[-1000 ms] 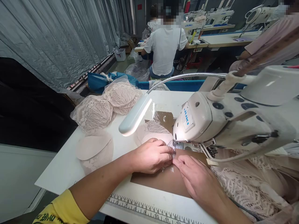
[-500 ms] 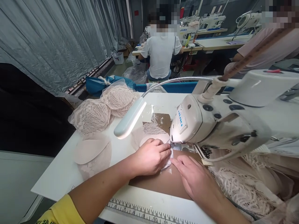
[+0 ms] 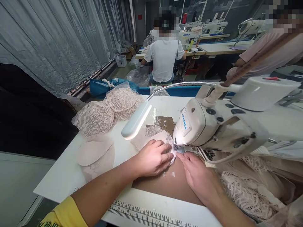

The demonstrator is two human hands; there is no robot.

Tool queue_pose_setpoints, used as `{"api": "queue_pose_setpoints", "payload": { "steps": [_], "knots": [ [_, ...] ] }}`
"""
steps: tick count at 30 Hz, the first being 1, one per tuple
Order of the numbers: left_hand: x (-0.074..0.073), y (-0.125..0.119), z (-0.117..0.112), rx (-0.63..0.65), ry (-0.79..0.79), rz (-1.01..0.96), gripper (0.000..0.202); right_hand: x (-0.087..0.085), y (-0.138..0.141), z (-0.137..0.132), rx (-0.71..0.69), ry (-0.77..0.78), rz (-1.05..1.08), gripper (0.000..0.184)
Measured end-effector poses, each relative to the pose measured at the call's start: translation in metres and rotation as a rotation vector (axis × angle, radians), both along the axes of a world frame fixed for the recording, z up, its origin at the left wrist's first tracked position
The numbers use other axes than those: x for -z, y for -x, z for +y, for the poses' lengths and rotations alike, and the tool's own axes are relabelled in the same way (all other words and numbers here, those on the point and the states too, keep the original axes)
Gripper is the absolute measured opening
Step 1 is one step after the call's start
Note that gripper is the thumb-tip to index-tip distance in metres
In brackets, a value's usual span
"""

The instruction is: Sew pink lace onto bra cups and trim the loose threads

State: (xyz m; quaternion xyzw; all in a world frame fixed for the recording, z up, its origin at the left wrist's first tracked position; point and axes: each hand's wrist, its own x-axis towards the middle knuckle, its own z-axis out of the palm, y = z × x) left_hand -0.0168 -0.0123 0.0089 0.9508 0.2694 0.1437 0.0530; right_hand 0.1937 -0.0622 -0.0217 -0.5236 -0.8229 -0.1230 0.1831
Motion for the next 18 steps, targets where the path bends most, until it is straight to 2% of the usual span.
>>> {"api": "queue_pose_setpoints", "payload": {
  "steps": [3,8,11,18],
  "knots": [
    [-0.004,0.003,-0.002,0.085,0.028,-0.010,0.027,-0.001,-0.002,-0.001,0.032,0.002,0.054,0.038],
    [-0.009,0.002,-0.002,0.153,0.044,-0.010,0.029,-0.010,0.000,-0.004,-0.116,0.086,0.049,0.041],
    [-0.008,0.001,-0.003,0.127,0.032,-0.025,0.029,-0.011,0.000,-0.006,-0.149,0.090,0.024,0.042],
    [-0.003,0.000,-0.004,0.075,0.019,-0.001,0.029,-0.010,0.001,-0.007,-0.124,0.064,-0.012,0.043]
  ]
}}
